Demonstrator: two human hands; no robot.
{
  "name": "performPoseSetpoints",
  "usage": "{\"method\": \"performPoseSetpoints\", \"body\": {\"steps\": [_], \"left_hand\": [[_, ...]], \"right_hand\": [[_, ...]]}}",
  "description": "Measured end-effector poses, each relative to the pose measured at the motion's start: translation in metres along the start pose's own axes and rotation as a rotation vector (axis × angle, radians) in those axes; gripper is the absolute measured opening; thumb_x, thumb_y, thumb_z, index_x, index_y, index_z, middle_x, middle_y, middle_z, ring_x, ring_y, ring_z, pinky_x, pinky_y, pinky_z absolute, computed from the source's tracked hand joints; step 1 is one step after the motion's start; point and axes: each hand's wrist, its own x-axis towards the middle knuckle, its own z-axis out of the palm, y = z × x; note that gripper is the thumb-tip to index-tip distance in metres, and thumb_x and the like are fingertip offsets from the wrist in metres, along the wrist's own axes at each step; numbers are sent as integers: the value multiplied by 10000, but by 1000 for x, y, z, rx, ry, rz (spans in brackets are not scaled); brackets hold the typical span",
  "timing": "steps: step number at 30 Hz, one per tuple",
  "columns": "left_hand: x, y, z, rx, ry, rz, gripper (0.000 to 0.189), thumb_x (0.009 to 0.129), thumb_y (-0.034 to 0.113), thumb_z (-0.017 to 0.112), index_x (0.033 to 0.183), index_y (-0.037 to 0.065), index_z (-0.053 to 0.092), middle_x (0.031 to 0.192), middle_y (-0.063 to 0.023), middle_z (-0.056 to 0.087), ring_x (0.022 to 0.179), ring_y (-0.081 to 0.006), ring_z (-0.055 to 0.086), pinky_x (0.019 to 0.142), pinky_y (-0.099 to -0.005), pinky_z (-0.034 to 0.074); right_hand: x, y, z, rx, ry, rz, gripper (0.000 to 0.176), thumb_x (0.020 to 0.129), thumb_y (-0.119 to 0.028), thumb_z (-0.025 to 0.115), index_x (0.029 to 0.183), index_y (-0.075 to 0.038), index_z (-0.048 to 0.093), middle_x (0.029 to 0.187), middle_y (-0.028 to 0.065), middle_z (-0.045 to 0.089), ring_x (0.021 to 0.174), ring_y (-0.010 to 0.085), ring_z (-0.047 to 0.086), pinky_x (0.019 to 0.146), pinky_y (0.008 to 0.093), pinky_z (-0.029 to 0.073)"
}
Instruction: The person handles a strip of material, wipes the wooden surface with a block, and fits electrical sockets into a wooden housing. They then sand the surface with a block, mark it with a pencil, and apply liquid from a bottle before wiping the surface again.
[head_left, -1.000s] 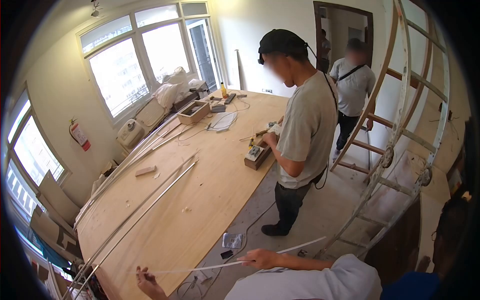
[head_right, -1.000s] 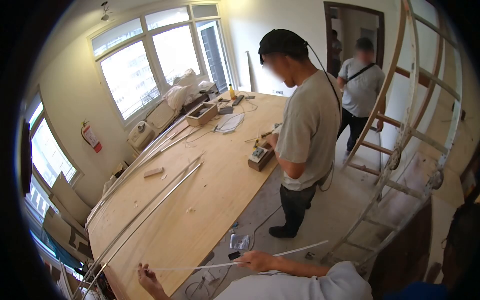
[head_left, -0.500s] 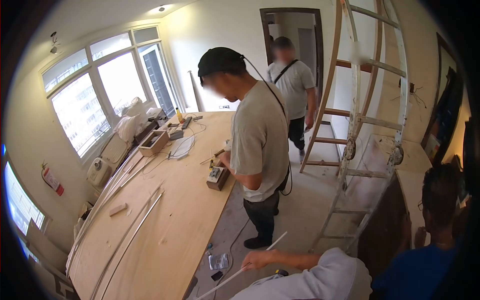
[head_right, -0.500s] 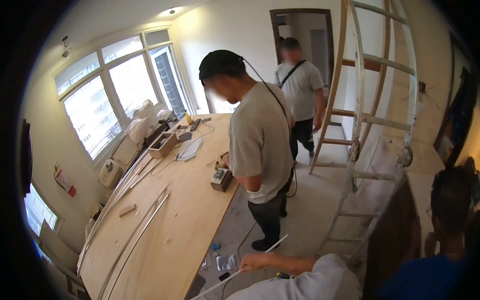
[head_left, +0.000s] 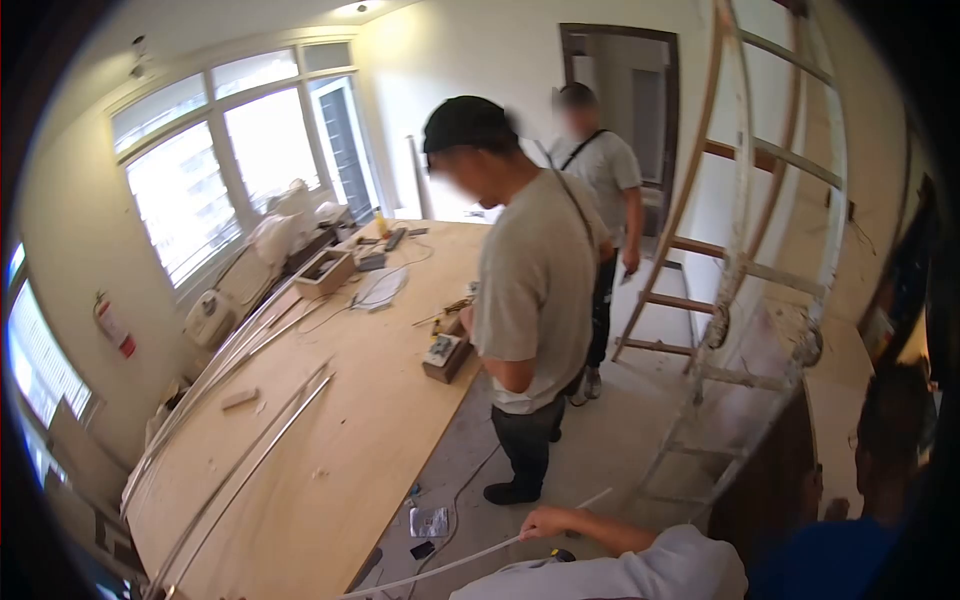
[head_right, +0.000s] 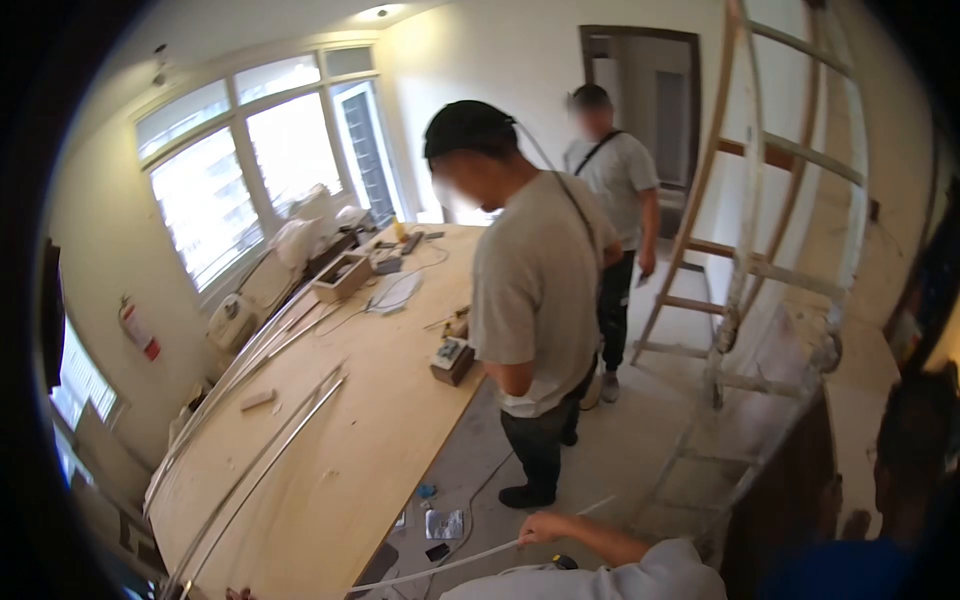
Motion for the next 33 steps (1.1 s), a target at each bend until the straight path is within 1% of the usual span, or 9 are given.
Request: {"method": "performPoseSetpoints", "body": {"steps": [9,11,14,15,16,20,27,31,33], "left_hand": [[15,-26,-51,186,8,306,250,870,142,557,1048,-32,576,762,-149,644,462,-168,507,397,-264,416],[23,-34,-67,186,39,267,277,889,155,541,1106,-16,554,747,-125,624,453,-130,469,394,-236,390],[30,-33,-95,212,93,207,322,916,173,518,1193,8,519,724,-90,595,441,-74,412,390,-194,349],[29,-28,-97,213,111,186,339,925,179,511,1222,16,508,717,-78,585,437,-55,393,389,-180,336],[12,-7,-81,112,186,139,333,934,184,494,1225,24,502,697,-85,586,410,-57,363,370,-194,317],[11,-3,-102,213,200,81,338,949,190,466,1222,-9,470,707,-83,588,426,-52,363,377,-181,271],[25,-12,-127,146,163,135,293,943,161,490,1185,-3,507,894,-107,626,454,-39,329,392,-172,271],[40,-33,-148,303,72,140,358,921,138,518,1243,2,440,984,-128,634,484,-21,373,417,-159,308],[31,-24,-137,354,48,229,378,900,141,540,1251,17,475,1119,-127,583,673,-167,504,550,-242,435]], "right_hand": [[20,27,22,34,-84,-9,257,843,-337,605,947,-124,704,889,68,688,781,212,632,708,332,483],[29,43,27,1,-80,-53,243,838,-323,607,948,-131,707,905,62,689,788,202,635,715,318,486],[19,24,9,110,-89,100,247,823,-307,640,947,-103,705,886,83,692,791,191,635,717,322,487],[20,35,10,67,-80,52,261,822,-315,642,948,-94,702,888,87,691,793,199,635,714,320,486],[14,24,1,69,-77,101,269,825,-321,636,951,-92,700,889,94,689,801,210,638,721,328,486],[10,34,-2,87,-69,92,275,824,-329,630,950,-96,700,878,103,686,803,241,640,730,338,484],[-17,55,-14,47,-48,203,260,804,-338,640,926,-118,707,867,96,682,794,251,637,721,340,480],[-34,63,-25,-41,-20,333,256,797,-341,644,915,-123,710,867,88,681,799,243,634,716,344,479],[-40,83,-19,-37,38,346,265,799,-345,638,911,-116,709,875,92,677,809,247,626,724,349,476]]}}
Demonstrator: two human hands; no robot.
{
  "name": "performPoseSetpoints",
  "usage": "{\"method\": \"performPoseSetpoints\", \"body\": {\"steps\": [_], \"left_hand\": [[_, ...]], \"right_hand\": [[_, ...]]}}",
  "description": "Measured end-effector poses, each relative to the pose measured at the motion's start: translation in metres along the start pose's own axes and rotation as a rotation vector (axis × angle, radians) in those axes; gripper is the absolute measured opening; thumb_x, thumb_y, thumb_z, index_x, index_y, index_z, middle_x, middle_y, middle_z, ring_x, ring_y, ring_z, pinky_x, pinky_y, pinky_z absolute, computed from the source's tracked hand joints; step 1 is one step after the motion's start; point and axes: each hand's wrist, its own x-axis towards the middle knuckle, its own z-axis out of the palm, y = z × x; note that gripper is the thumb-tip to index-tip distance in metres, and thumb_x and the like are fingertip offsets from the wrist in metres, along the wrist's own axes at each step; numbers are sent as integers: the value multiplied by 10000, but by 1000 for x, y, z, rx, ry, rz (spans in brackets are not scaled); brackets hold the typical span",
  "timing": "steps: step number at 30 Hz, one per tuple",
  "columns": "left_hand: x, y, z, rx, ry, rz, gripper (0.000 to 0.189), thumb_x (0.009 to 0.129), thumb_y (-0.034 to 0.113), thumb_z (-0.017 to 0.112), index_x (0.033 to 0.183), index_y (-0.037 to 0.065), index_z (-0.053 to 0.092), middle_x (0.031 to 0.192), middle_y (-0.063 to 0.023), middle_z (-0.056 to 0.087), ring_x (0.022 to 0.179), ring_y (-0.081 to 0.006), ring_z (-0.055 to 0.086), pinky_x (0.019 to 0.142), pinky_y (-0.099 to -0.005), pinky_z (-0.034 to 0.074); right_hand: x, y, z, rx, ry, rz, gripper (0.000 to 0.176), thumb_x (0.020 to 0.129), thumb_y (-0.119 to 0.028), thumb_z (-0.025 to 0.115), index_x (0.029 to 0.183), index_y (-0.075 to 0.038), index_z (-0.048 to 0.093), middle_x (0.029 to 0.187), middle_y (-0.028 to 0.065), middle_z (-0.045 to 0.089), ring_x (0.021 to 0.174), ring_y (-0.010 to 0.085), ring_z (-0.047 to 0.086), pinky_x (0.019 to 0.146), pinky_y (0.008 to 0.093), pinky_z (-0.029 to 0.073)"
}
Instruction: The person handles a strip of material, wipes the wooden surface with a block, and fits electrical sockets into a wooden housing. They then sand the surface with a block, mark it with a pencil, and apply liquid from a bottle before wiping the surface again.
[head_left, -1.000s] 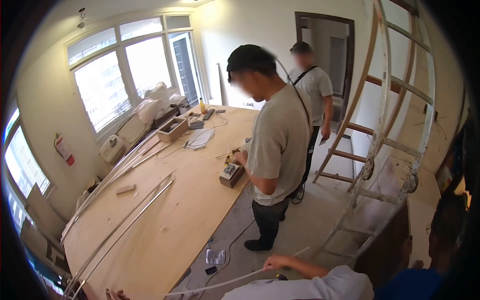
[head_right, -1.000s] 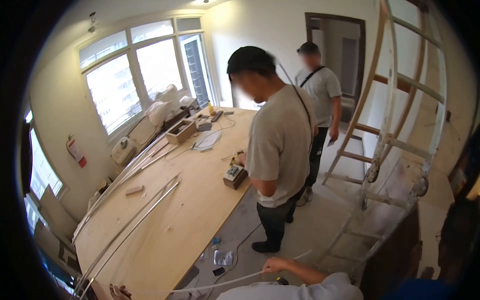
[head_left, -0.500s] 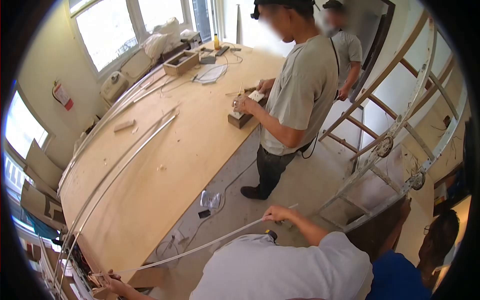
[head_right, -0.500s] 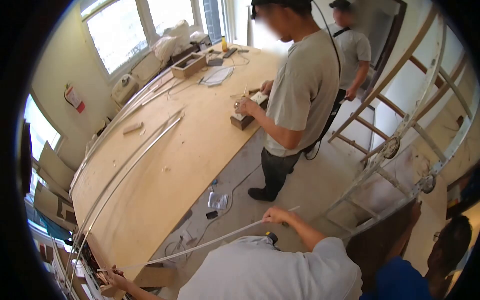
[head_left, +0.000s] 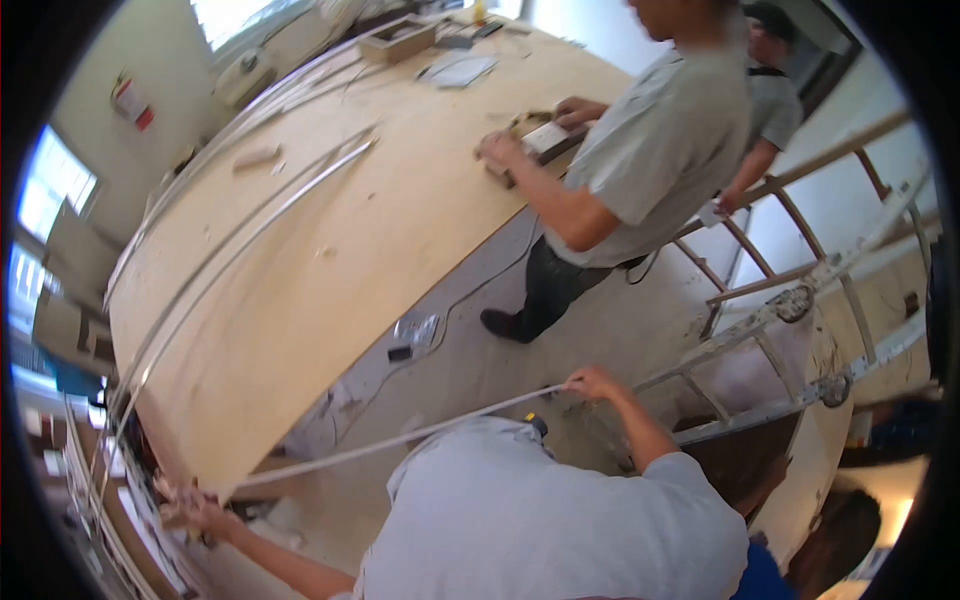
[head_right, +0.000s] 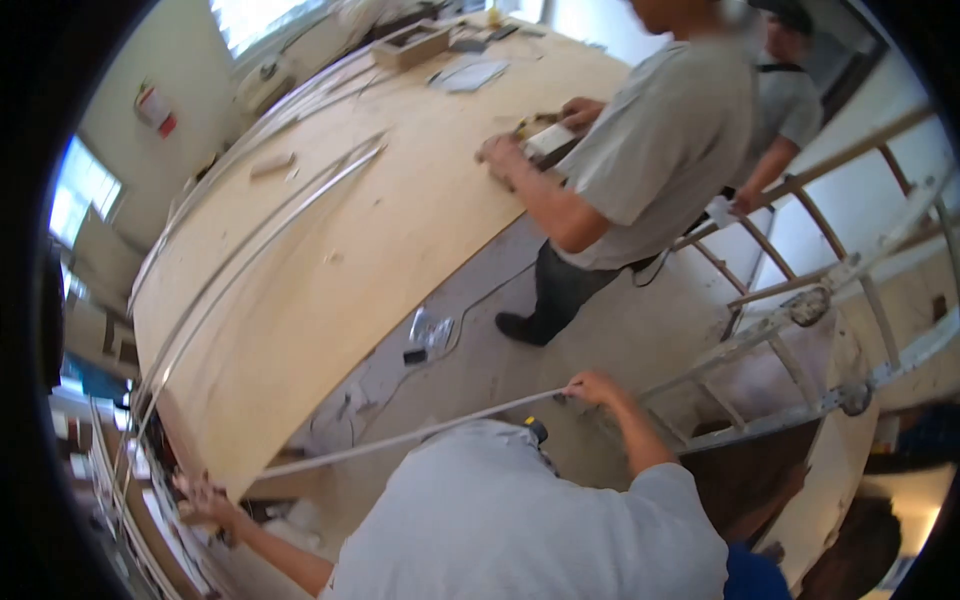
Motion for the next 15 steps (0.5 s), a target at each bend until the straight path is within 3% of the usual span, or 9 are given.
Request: {"method": "performPoseSetpoints", "body": {"steps": [2,5,8,11,12,13,15], "left_hand": [[4,-26,-2,171,42,165,221,881,179,570,1063,71,633,1148,-105,556,787,-225,550,621,-286,494],[-11,-20,0,-28,-42,-130,246,897,78,529,1133,34,475,952,-125,653,558,-79,486,469,-199,419],[-31,-93,-24,4,-9,-370,169,900,78,531,1062,53,487,912,-122,653,613,-107,569,494,-212,470],[-105,-132,-36,-233,-55,-669,115,903,121,550,968,45,491,850,-114,644,643,-142,598,542,-243,495],[-131,-167,-50,-300,-47,-809,145,918,150,528,1000,33,501,870,-120,644,648,-154,597,553,-258,499],[-159,-202,-73,-227,-176,-855,237,947,204,472,1052,-6,499,903,-132,642,691,-179,607,592,-276,507],[-220,-254,-99,-387,3,-1184,343,965,233,416,1140,-57,469,1040,-176,614,832,-230,627,672,-296,520]], "right_hand": [[3,16,3,7,-29,-28,271,805,-345,631,916,-109,705,885,101,672,834,257,621,732,355,473],[-5,-3,-7,-32,-49,17,228,827,-271,617,923,-77,688,883,134,660,825,286,625,724,363,475],[-4,-5,-4,-38,-19,-47,200,838,-215,601,943,-61,672,882,158,650,816,305,625,717,368,476],[-1,5,10,-96,-3,-84,188,843,-171,575,966,-57,660,877,171,644,805,320,622,716,374,477],[4,19,21,-123,-6,-89,189,840,-162,567,971,-61,659,874,169,646,806,324,621,719,377,478],[7,32,30,-149,-5,-90,192,837,-152,559,976,-65,658,872,168,647,807,327,619,722,380,478],[10,48,38,-257,-142,-74,201,831,-152,543,972,-69,660,886,170,647,820,336,617,732,389,480]]}}
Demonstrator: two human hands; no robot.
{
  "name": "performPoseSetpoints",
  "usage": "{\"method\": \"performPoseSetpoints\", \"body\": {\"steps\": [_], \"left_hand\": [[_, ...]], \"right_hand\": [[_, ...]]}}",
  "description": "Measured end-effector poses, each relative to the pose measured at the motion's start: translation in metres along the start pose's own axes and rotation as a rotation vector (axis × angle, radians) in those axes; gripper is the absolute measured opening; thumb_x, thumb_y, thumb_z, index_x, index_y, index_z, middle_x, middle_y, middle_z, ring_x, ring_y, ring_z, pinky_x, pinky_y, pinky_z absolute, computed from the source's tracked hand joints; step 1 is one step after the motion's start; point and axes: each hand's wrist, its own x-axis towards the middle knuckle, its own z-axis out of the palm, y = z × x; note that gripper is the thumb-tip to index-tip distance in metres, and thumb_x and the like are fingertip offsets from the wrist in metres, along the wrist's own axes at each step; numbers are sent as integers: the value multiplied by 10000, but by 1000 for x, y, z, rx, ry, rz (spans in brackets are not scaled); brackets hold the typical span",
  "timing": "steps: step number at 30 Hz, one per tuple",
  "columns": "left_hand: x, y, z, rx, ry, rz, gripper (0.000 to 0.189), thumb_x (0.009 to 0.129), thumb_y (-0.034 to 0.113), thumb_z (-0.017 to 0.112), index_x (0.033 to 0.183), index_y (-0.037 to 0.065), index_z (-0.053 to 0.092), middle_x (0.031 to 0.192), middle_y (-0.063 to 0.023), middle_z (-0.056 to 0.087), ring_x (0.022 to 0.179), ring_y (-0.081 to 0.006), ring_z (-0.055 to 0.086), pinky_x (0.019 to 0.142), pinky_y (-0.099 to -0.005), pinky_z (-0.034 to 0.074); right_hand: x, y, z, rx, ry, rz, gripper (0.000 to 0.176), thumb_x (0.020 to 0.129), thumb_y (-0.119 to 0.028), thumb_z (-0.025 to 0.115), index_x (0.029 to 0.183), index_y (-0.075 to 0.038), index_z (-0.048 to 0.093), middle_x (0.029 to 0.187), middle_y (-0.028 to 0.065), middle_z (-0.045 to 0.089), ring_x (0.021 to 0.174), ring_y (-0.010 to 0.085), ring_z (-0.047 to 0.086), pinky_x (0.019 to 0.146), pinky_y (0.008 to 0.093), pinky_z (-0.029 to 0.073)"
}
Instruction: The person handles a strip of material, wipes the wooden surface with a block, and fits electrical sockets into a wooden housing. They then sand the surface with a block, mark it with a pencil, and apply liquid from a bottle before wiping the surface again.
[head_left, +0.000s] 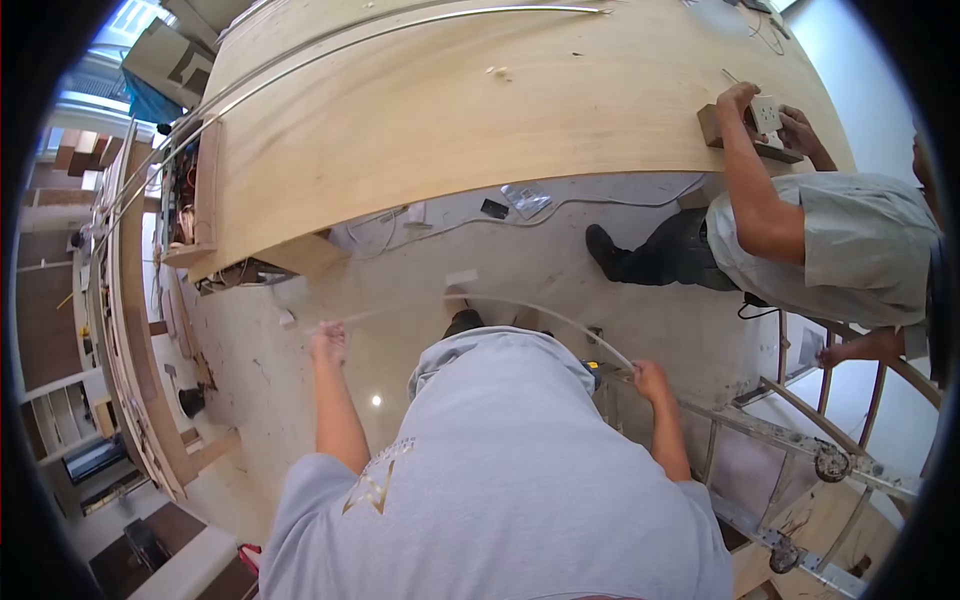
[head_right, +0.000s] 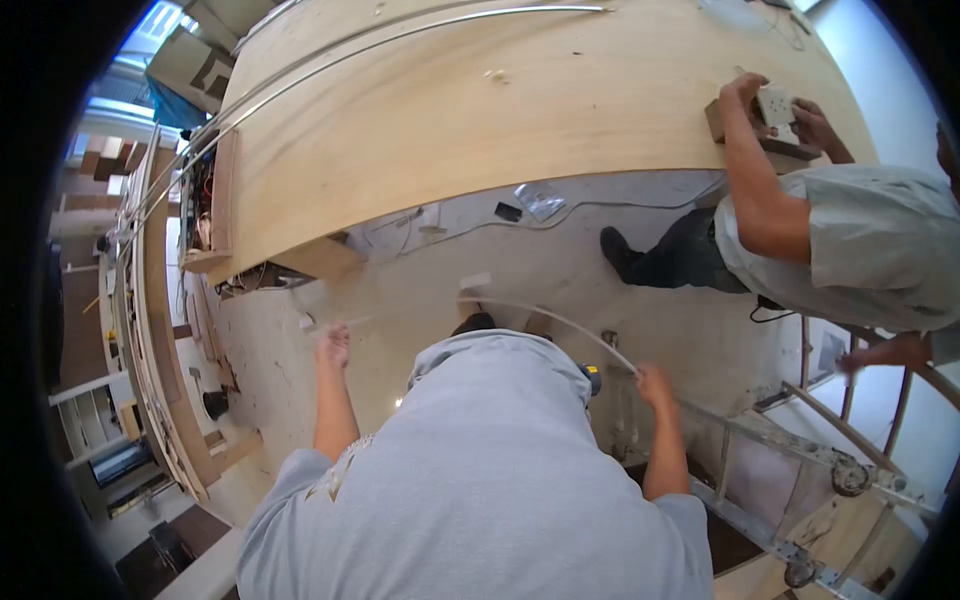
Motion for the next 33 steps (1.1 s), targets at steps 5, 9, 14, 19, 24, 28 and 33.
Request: {"method": "performPoseSetpoints", "body": {"steps": [5,9,14,19,24,28,33], "left_hand": [[-96,-67,23,-122,438,-91,392,949,195,397,1208,-98,413,1235,-225,503,1086,-298,551,772,-341,520],[-103,-86,3,-108,523,-126,358,916,187,425,1127,-102,449,1096,-211,550,971,-295,581,757,-354,522],[-101,-91,-19,-12,549,-14,290,902,176,441,1005,-93,476,928,-195,563,792,-266,590,682,-373,524],[-98,-54,-7,-111,538,50,278,943,178,399,965,-74,515,853,-133,575,650,-218,559,608,-324,505],[-96,8,-70,-128,407,114,288,964,253,392,982,21,564,827,-75,579,614,-148,524,539,-252,441],[-161,58,15,-297,715,190,265,963,266,397,1033,64,553,677,2,473,543,-99,429,463,-201,346],[-135,69,-14,-425,538,229,277,949,248,427,1144,63,495,635,23,364,509,-76,352,428,-205,288]], "right_hand": [[7,52,33,-62,-153,83,229,826,-188,524,972,-83,666,942,180,642,861,345,613,753,400,484],[22,56,28,15,-29,54,245,844,-221,517,975,-77,665,921,179,645,850,340,618,748,395,485],[55,57,34,158,127,14,214,837,-210,557,916,-38,657,754,147,645,705,268,630,665,365,490],[75,37,22,337,0,-36,145,805,-145,601,885,-34,648,678,113,629,600,172,604,591,340,478],[69,45,21,91,40,-151,132,780,-102,591,871,-43,665,711,137,638,657,229,620,625,357,478],[60,51,24,-73,-79,-57,137,776,-91,580,858,-56,684,770,167,643,715,276,624,664,368,476],[61,65,49,-66,-51,-62,143,782,-105,585,870,-68,691,821,180,643,773,330,613,695,383,475]]}}
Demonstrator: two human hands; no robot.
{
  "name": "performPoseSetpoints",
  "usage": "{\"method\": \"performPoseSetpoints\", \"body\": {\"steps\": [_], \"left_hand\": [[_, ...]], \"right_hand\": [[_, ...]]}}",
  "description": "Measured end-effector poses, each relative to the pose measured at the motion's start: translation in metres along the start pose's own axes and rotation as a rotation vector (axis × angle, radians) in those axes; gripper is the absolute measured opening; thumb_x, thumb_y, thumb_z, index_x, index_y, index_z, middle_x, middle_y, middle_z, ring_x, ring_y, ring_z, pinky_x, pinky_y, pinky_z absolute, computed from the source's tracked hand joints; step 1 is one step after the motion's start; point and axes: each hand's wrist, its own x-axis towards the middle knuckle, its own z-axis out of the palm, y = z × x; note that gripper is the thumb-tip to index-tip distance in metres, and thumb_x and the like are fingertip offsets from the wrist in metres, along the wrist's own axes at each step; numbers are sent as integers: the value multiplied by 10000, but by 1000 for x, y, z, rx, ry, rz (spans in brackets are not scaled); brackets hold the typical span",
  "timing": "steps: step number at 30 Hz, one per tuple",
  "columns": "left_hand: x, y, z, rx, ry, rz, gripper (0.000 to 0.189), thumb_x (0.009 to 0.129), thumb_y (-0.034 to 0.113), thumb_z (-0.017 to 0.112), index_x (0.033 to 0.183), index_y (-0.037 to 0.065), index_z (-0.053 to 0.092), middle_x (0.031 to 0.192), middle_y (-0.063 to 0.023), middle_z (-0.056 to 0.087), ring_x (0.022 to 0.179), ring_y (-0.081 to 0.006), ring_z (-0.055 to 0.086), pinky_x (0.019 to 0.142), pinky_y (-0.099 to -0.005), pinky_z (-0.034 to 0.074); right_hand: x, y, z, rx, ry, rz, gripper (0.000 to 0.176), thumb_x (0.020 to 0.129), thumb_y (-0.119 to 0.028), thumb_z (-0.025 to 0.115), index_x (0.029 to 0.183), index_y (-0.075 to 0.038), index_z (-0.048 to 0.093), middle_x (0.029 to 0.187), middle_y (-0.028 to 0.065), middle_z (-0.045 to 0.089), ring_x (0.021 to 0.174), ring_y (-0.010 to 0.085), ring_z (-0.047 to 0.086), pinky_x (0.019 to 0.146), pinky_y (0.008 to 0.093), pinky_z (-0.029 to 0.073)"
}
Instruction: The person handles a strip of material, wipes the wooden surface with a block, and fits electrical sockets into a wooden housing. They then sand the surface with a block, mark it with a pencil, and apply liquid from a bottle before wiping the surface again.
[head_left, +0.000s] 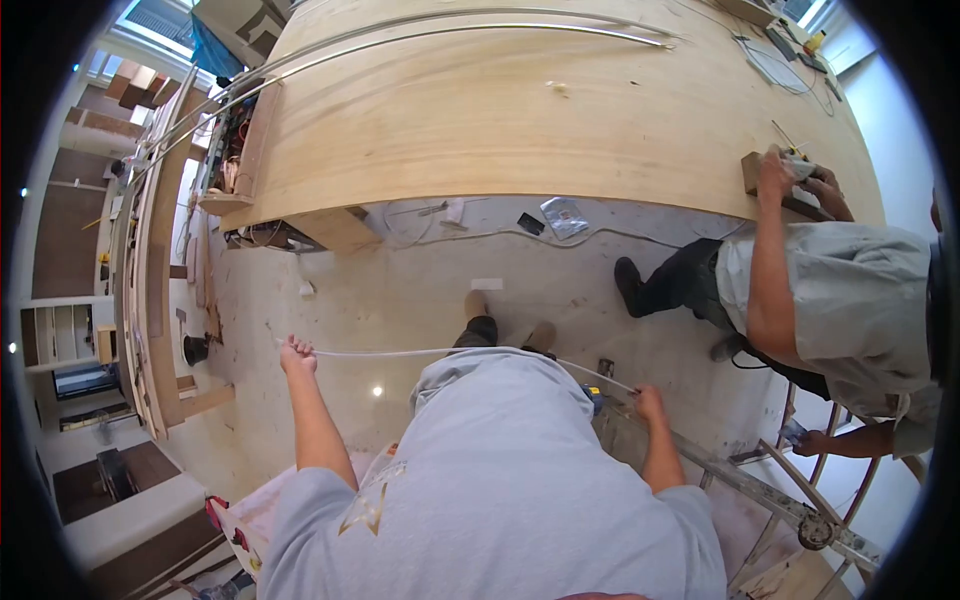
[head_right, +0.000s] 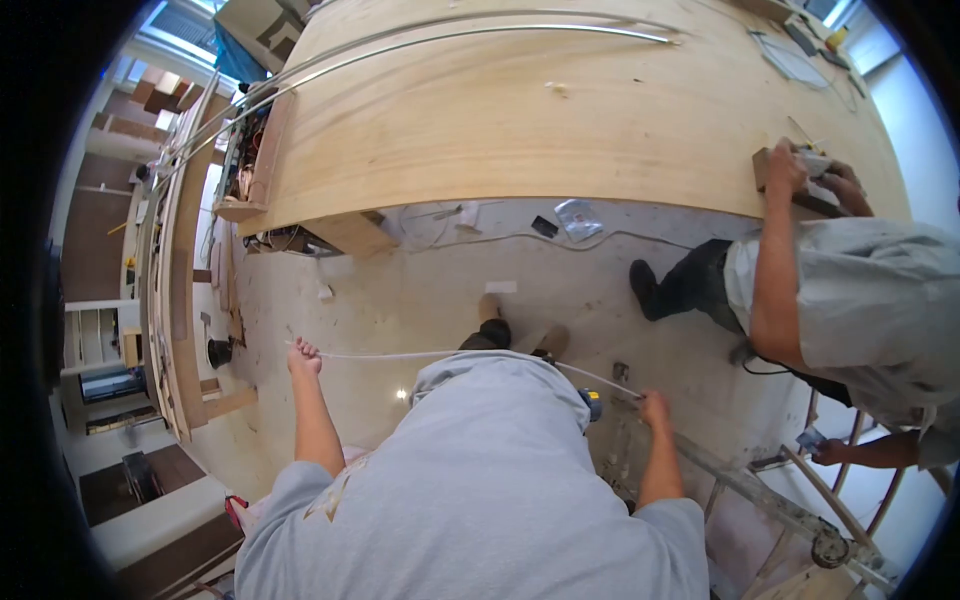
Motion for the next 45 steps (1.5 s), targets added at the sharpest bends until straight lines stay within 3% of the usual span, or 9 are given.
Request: {"method": "performPoseSetpoints", "body": {"steps": [4,9,13,22,26,29,36,39,45], "left_hand": [[8,20,-5,284,-223,-12,313,939,245,444,1183,52,483,634,29,359,482,-73,320,426,-220,280],[-11,19,20,414,-303,72,385,925,316,485,1171,20,508,575,34,331,476,-76,336,438,-226,312],[22,-15,23,1013,-437,494,387,939,280,426,694,11,557,648,-142,611,584,-232,587,526,-350,465],[77,-57,46,-60,-133,-93,251,940,235,481,821,15,494,704,-121,578,637,-250,605,531,-377,532],[156,-66,53,142,-179,-128,220,949,226,459,952,7,477,839,-128,600,736,-259,614,613,-351,542],[151,-67,113,124,-244,-208,173,952,164,436,1022,8,462,914,-167,602,830,-281,622,712,-359,562],[198,-116,228,178,-304,-387,226,965,156,400,1108,3,484,951,-186,608,845,-271,628,786,-347,566],[227,-141,242,117,-547,-527,184,911,117,529,1057,8,556,952,-127,627,738,-224,624,637,-318,559],[117,-112,248,670,-1005,-477,110,813,60,575,914,26,600,859,-92,646,715,-174,608,649,-282,518]], "right_hand": [[-5,-14,2,-54,257,-72,142,769,-107,571,858,-87,679,841,178,641,819,358,611,716,424,478],[1,-51,-24,14,88,105,179,853,-115,510,967,-20,609,1022,195,593,931,354,567,801,430,449],[57,-32,18,-62,90,-106,142,844,-86,524,898,-20,639,886,205,625,838,342,607,734,435,469],[118,-86,3,-353,231,-376,201,831,-170,560,970,-55,650,949,188,633,891,366,607,781,434,484],[145,-114,-39,-634,26,-268,233,848,-103,472,1037,-20,581,1011,208,566,928,355,555,783,437,453],[128,-200,-91,-395,585,-356,348,844,-137,524,1186,-76,535,1083,155,556,1050,347,494,938,492,347],[165,-338,-83,104,646,-250,296,813,-185,595,1049,-6,582,930,184,586,908,391,540,790,437,445],[141,-395,-40,89,260,-282,357,808,-232,615,1086,-10,589,1075,185,601,1016,367,555,857,401,451],[76,-486,11,244,168,-198,516,800,-183,633,1268,-46,465,1206,200,517,1156,349,465,984,391,376]]}}
